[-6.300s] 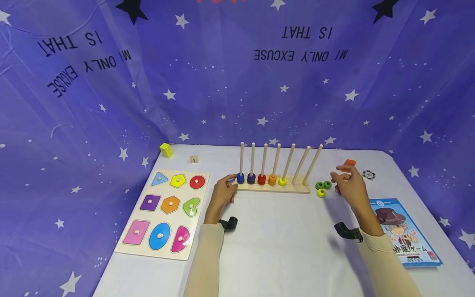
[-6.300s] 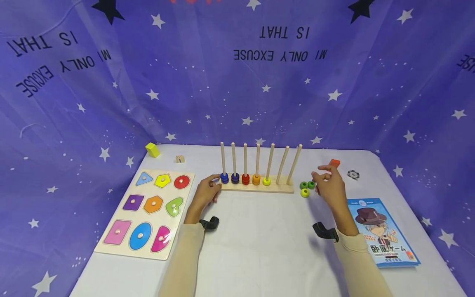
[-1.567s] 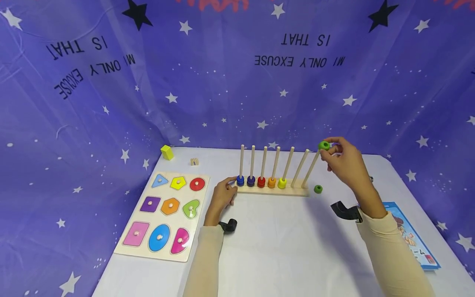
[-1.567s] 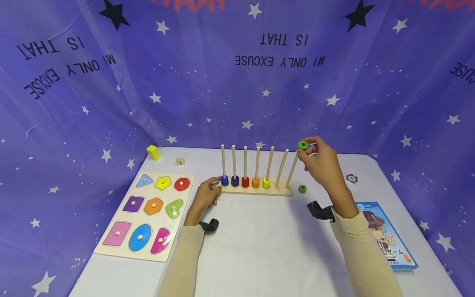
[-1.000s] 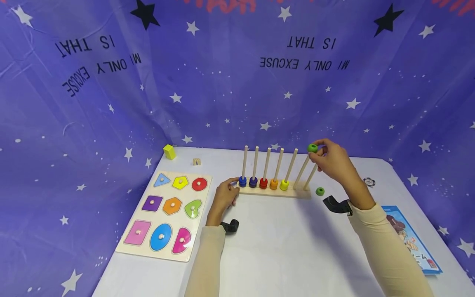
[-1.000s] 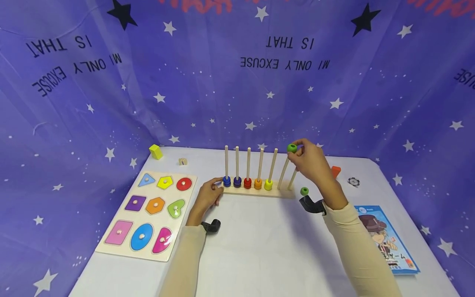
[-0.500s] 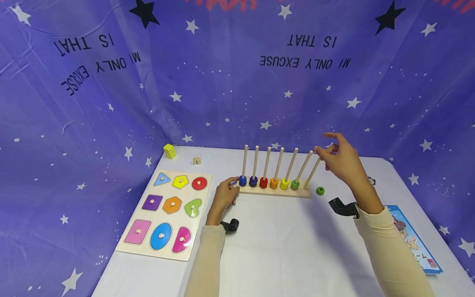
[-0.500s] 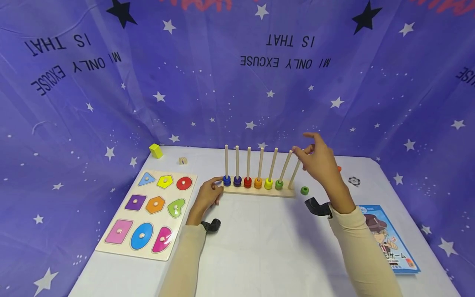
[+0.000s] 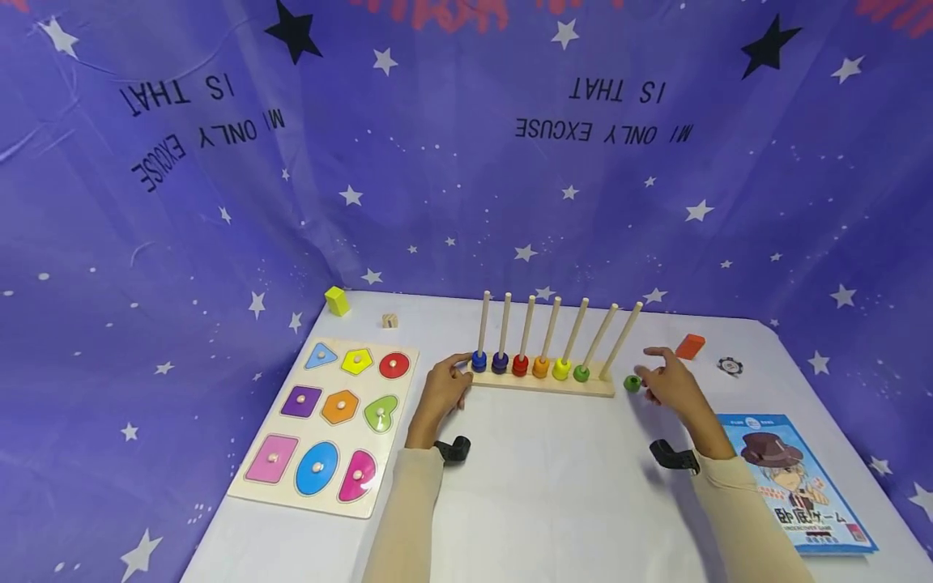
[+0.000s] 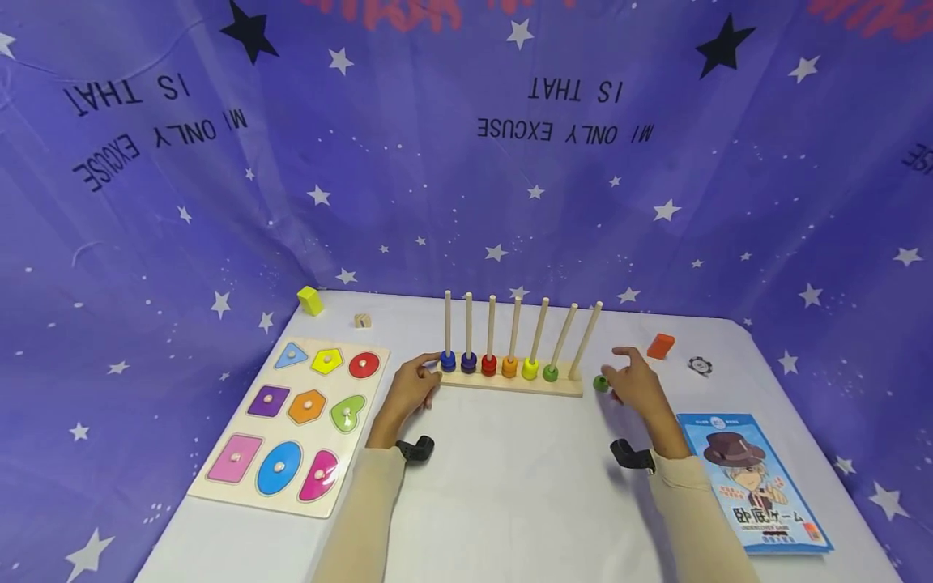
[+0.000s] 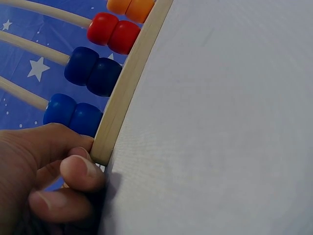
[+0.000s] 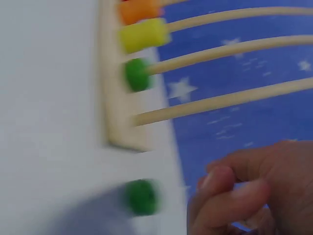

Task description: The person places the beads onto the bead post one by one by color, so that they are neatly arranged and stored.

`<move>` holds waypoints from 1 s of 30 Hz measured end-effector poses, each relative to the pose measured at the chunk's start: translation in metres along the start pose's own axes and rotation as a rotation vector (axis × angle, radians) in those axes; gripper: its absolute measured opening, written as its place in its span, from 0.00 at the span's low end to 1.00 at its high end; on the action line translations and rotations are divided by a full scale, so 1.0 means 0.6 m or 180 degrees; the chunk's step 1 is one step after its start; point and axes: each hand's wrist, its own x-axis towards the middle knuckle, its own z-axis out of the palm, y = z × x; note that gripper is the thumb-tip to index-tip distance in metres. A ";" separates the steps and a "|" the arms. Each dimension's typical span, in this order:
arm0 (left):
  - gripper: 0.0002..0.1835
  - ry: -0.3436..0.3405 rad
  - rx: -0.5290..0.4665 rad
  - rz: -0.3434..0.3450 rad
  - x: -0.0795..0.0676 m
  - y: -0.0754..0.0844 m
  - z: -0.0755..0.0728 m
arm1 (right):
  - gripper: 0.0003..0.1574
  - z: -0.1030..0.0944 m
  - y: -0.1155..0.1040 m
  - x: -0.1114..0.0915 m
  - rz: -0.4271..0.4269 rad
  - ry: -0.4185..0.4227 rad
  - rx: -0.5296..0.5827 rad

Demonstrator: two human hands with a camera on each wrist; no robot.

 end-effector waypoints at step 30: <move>0.23 -0.0001 0.0016 -0.0028 0.003 -0.001 0.005 | 0.30 -0.090 -0.237 -0.069 -0.0986 0.0596 -0.0084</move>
